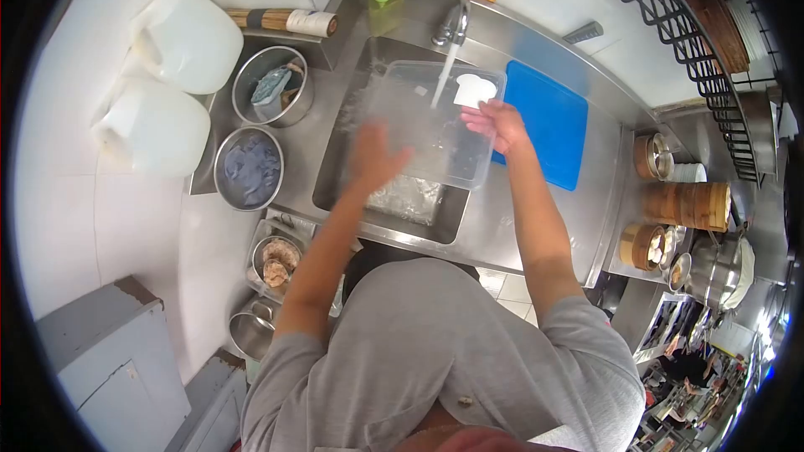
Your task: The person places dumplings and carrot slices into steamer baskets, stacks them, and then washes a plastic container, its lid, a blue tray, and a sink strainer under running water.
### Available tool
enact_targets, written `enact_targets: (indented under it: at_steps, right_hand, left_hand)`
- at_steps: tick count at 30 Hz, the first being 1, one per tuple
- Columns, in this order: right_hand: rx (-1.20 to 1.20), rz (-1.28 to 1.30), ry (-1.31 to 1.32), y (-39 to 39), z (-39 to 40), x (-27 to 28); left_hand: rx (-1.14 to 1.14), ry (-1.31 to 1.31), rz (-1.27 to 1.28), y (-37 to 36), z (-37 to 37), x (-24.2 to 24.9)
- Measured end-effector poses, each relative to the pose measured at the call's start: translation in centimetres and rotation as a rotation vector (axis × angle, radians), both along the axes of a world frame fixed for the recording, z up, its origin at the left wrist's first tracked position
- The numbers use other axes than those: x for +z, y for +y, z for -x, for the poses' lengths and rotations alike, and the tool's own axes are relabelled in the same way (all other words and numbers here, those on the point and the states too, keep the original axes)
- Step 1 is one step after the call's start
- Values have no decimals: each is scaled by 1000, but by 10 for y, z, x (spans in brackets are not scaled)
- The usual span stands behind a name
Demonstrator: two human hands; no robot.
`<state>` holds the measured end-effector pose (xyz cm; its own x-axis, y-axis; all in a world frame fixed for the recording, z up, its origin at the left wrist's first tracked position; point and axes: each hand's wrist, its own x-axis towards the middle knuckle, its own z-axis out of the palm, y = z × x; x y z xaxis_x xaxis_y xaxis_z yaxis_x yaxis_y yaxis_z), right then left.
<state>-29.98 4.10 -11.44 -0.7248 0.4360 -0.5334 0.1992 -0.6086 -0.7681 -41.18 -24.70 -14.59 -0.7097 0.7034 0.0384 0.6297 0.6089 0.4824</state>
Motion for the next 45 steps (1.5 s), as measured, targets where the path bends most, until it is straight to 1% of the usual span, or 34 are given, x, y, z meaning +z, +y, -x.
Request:
enact_targets:
  at_steps: [1, 4, 6, 7, 9, 10, 11, 13, 15, 16, 17, 19, 21, 24, 25, 27, 28, 29, 31, 32, 34, 36, 37, 38, 40, 41, 42, 43, 44, 45]
  right_hand:
    - [9, 9, 2, 7, -9, -3]
    - [71, 59, -2, 21, -27, -26]
    - [164, 120, -10, 20, -25, -46]
    - [238, -146, -201, 15, -16, -53]
    - [369, -708, -549, 1, 1, -64]
    - [213, -1476, -454, -12, 2, -78]
    - [188, -1465, -286, -28, 21, -66]
    - [135, -1425, 36, -87, 68, 4]
    - [368, -1358, 335, -137, 129, 34]
    - [420, -1339, 423, -165, 160, 52]
    - [456, -1411, 464, -189, 194, 59]
    - [710, -1399, 183, -230, 263, 64]
    - [829, -1322, -250, -265, 311, 70]
    - [881, -1296, -353, -290, 352, 19]
    - [851, -1288, -348, -295, 359, 17]
    - [797, -1271, -360, -299, 362, 18]
    - [807, -1250, -279, -297, 365, 21]
    - [811, -1229, -205, -290, 364, 25]
    - [616, -1336, 150, -264, 345, 48]
    - [510, -1397, 294, -244, 329, 60]
    - [292, -1499, 582, -207, 259, 86]
    - [396, -1476, 286, -198, 193, 77]
    - [473, -1507, 258, -206, 160, 68]
    - [549, -1536, 226, -221, 129, 63]
    - [351, -1594, 536, -259, 81, 71]
    - [296, -1610, 487, -252, 77, 62]
    - [245, -1616, 435, -245, 68, 43]
    - [194, -1618, 377, -240, 56, 20]
    - [174, -1473, 138, -217, 54, -12]
    - [142, -1338, 93, -203, 51, -27]
  left_hand:
    - [116, 79, 39, -16, 13, -27]
    - [58, -1412, -312, -43, 59, -13]
    - [23, -1708, -556, -49, 54, -3]
    - [9, -1841, -695, -56, 52, 2]
    - [16, -1848, -759, -67, 51, 22]
    - [13, -1850, -787, -73, 52, 29]
    - [42, -1766, -742, -80, 52, 29]
    - [91, -1608, -651, -92, 44, 26]
    - [188, -1531, -592, -95, 33, 13]
    - [232, -1489, -561, -98, 29, 7]
    - [242, -1516, -611, -103, 27, 4]
    - [257, -1577, -710, -113, 19, 0]
    - [253, -1620, -813, -121, 9, 0]
    - [222, -1665, -902, -133, 4, -4]
    - [208, -1681, -922, -136, 2, -7]
    - [142, -1740, -1072, -144, 5, -10]
    - [116, -1784, -1147, -149, 1, -12]
    - [147, -1791, -1148, -151, 1, -5]
    - [183, -1792, -1142, -151, 12, 22]
    - [160, -1773, -1147, -152, 16, 27]
    - [118, -1737, -1151, -151, 21, 36]
    - [146, -1704, -1148, -143, 27, 52]
    - [155, -1687, -1139, -137, 31, 58]
    - [83, -1756, -1250, -131, 35, 53]
    - [128, -1707, -1315, -123, 42, 46]
    - [161, -1679, -1345, -120, 42, 55]
    - [97, -1722, -1260, -125, 37, 66]
    - [56, -1715, -1236, -129, 31, 76]
    - [11, -1707, -1216, -133, 28, 83]
    - [-40, -1690, -1208, -133, 28, 91]
